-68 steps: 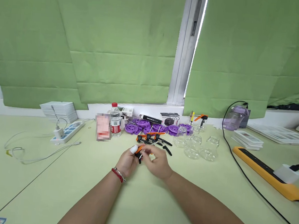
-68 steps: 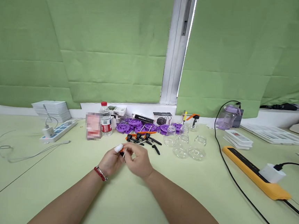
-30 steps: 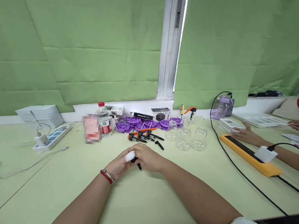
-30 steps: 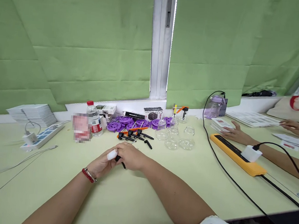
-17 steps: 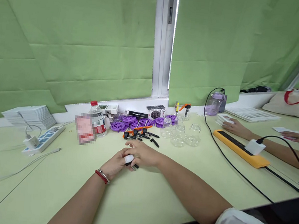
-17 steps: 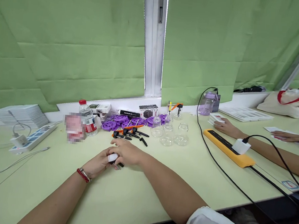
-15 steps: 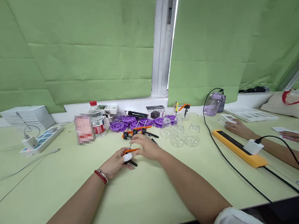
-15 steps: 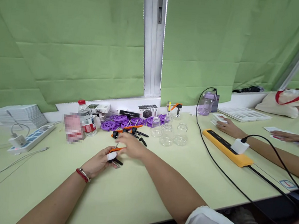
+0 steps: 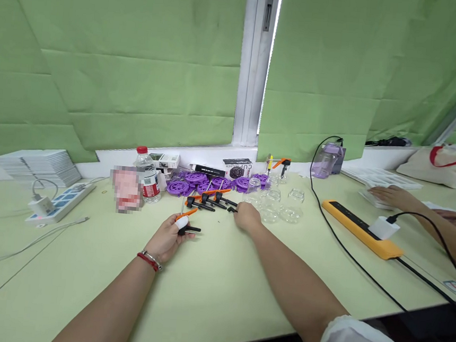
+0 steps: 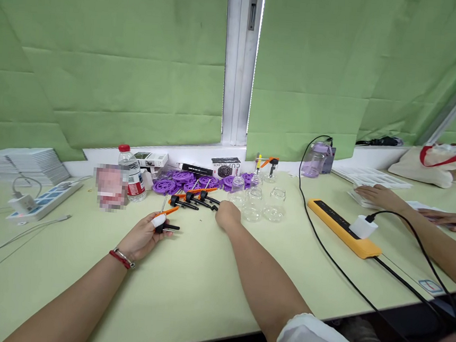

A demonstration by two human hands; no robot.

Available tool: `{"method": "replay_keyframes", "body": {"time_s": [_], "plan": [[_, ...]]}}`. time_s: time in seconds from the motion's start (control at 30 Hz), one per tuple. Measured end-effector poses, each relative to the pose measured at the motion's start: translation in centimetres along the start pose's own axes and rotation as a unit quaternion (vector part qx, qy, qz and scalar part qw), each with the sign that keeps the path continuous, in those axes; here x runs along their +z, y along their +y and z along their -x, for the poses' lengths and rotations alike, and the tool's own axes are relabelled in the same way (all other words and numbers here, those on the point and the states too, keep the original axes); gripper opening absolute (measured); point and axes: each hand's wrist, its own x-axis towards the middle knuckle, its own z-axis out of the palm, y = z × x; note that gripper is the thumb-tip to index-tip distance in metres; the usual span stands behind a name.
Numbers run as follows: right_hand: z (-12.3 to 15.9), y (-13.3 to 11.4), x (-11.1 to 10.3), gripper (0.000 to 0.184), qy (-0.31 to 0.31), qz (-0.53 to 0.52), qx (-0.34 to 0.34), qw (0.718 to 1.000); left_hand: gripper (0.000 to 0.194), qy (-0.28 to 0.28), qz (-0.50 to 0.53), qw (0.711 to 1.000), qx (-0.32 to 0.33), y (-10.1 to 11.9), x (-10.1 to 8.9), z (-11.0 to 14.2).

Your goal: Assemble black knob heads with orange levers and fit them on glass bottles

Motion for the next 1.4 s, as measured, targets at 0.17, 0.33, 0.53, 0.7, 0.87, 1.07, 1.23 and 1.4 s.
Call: {"method": "replay_keyframes", "body": {"time_s": [0.17,0.33,0.53,0.7,0.87,1.07,1.23,1.4], "plan": [[2.0,-2.7,-0.3,0.013,-0.036,-0.053,-0.176,0.982,0.007,0.03,0.029,0.999,0.035,0.6,0.0,0.0],[3.8,-4.8,0.7,0.01,-0.073,-0.085,-0.249,0.962,0.013,-0.003,0.033,0.999,0.029,0.6,0.1,0.2],[4.1,-4.9,1.2,0.011,-0.09,-0.144,-0.25,0.953,0.03,-0.026,0.0,0.999,0.045,0.5,0.0,0.4],[4.3,-4.8,1.4,0.011,-0.089,-0.149,-0.242,0.955,0.049,-0.035,-0.059,0.995,0.072,0.6,0.3,0.9],[4.6,-5.0,1.5,0.012,-0.093,-0.152,-0.236,0.955,0.051,-0.023,-0.072,0.995,0.065,0.6,0.4,0.9],[4.8,-5.1,2.3,0.015,-0.085,-0.158,-0.224,0.958,0.054,-0.024,-0.064,0.996,0.052,0.3,0.0,0.7],[4.8,-5.1,2.6,0.014,-0.096,-0.161,-0.202,0.961,0.057,-0.022,-0.077,0.996,0.038,0.1,-0.3,0.6],[4.9,-5.5,2.7,0.013,-0.1,-0.178,-0.197,0.959,0.06,-0.014,-0.072,0.997,0.009,0.3,-0.1,0.8]]}}
